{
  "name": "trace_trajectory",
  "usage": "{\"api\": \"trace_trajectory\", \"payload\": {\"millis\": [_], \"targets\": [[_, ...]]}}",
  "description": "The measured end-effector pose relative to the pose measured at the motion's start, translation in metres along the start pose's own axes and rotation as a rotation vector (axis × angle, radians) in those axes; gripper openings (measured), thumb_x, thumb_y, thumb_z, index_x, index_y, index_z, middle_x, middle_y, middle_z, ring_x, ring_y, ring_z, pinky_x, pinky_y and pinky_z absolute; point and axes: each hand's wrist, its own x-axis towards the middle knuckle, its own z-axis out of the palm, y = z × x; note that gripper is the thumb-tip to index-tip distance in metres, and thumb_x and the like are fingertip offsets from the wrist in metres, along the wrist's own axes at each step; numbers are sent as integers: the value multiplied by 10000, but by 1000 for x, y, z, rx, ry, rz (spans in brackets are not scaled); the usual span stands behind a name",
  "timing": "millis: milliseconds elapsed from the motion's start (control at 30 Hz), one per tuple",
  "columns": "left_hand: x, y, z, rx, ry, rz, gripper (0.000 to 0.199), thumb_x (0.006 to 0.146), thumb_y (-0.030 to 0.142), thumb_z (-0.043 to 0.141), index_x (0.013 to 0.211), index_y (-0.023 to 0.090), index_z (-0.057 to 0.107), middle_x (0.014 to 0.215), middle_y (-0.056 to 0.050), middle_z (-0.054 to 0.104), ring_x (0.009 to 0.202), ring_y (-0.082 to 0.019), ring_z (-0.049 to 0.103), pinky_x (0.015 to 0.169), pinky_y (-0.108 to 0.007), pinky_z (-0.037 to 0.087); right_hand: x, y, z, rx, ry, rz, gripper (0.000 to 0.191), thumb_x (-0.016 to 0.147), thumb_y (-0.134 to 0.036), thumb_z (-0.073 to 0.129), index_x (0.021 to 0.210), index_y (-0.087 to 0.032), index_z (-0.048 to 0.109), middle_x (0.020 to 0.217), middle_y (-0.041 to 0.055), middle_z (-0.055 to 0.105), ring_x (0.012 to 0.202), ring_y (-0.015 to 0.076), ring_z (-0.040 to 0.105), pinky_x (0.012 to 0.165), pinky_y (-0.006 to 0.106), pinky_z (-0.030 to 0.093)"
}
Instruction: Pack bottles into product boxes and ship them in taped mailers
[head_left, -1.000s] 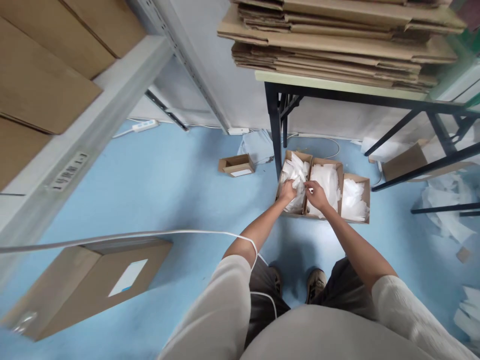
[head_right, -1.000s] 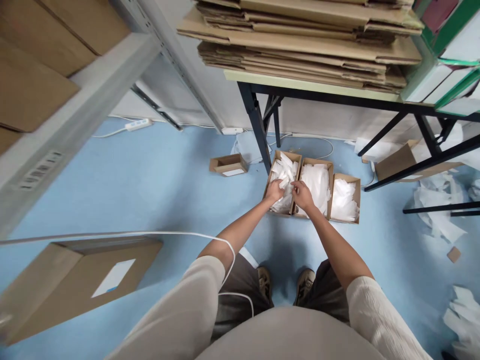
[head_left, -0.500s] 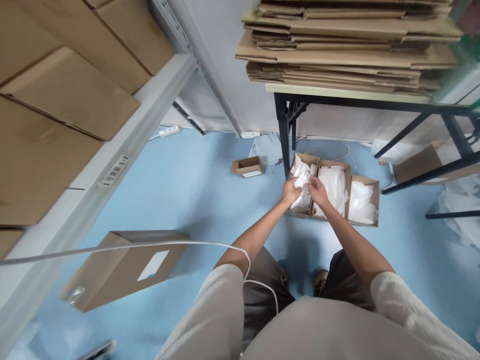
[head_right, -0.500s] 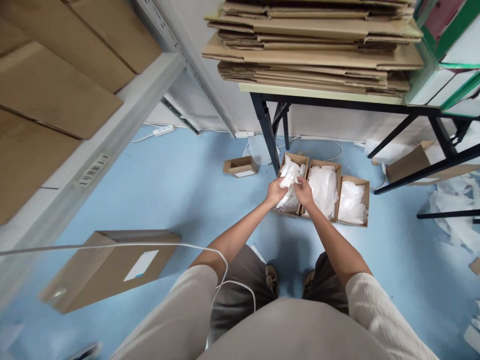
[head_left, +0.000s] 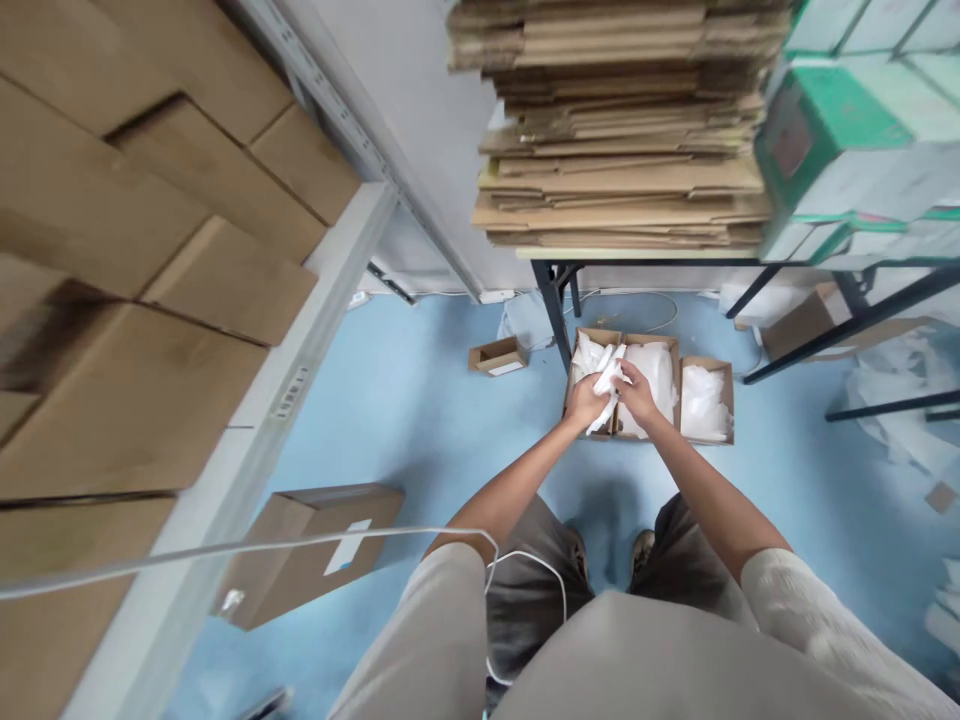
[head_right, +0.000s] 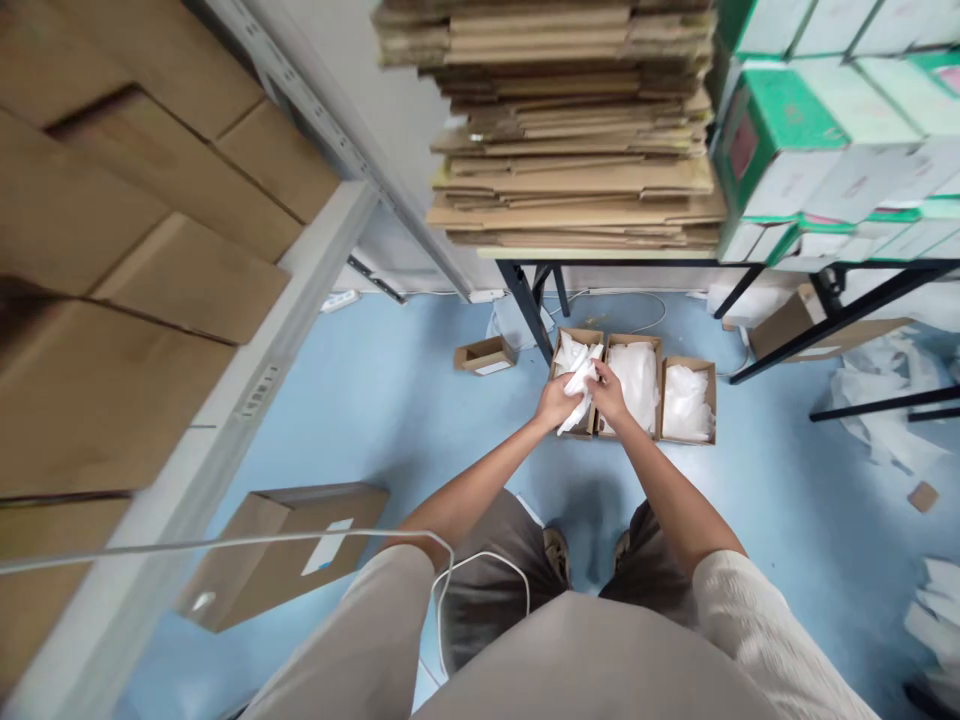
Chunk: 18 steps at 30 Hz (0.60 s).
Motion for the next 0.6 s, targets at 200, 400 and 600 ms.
{"api": "trace_trajectory", "payload": {"millis": [200,400,600], "targets": [[-39,115,-20,55,-162,86,460,849,42,668,1260,206,795,1197,-46,822,1105,-238,759,1022,-331,597,-48,-100,-73,90,92,147,664,821,-607,730,1382,-264,630,1336,108,657,956,225,711,761,399,671],[-80,248,-40,84,-323,179,495,840,34,690,1298,202,777,1267,-61,802,1181,-255,739,1079,-346,576,-99,-222,-154,-2,234,156,599,821,-561,753,1322,-249,653,1286,116,693,978,238,717,809,414,667],[-122,381,-44,118,-492,316,486,857,46,688,1306,210,772,1310,-61,786,1227,-267,723,1108,-358,564,-161,-340,-228,-89,442,179,568,842,-522,736,1324,-232,658,1309,130,692,961,243,733,835,435,658]]}}
